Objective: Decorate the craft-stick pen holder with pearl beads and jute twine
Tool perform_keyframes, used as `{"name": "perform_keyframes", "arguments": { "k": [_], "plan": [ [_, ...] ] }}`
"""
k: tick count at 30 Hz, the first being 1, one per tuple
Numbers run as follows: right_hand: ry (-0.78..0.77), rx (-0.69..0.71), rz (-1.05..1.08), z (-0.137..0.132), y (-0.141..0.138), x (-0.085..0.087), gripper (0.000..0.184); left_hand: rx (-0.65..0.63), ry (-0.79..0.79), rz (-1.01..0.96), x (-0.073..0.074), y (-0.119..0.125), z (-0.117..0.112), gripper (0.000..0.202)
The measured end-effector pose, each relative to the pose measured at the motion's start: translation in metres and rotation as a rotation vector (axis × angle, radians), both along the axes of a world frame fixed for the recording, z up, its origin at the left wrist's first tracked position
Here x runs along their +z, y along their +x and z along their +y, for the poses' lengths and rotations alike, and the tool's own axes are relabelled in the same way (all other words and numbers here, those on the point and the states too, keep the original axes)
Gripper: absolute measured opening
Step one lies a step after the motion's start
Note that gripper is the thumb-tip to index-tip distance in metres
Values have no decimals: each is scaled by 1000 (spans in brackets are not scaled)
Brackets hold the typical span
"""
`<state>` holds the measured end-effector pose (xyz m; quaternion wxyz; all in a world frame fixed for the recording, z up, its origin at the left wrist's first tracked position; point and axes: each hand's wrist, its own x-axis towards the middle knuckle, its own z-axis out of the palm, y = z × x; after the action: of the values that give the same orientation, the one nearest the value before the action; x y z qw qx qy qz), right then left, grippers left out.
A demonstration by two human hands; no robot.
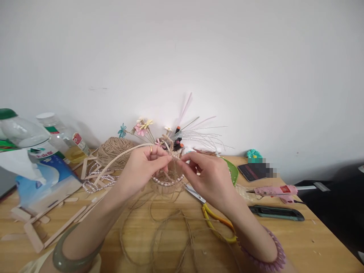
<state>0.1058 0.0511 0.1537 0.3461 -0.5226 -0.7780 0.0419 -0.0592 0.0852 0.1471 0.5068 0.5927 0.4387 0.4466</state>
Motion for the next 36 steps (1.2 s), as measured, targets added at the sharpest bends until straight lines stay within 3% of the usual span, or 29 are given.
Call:
{"name": "perform_keyframes", "arguments": {
  "k": [5, 10, 15, 20, 32, 36],
  "plan": [
    [194, -18, -181, -12, -17, -13, 26, 92, 11, -133, -5, 7, -2, 12],
    [140, 44, -268, -8, -15, -16, 23, 31, -48, -276, -3, 9, -4, 11],
    [6, -18, 213, -2, 0, 0, 30, 43, 25, -259, -3, 11, -10, 8],
    [-43, 120, 546, 3, -3, -6, 20, -8, 31, -203, -7, 13, -16, 6],
    [-134, 164, 860, 1, -4, -5, 21, -83, 131, -86, -7, 17, -28, 8],
    [-349, 282, 934, 7, 0, -4, 23, -55, 109, -114, -9, 16, -27, 7]
  ]
}}
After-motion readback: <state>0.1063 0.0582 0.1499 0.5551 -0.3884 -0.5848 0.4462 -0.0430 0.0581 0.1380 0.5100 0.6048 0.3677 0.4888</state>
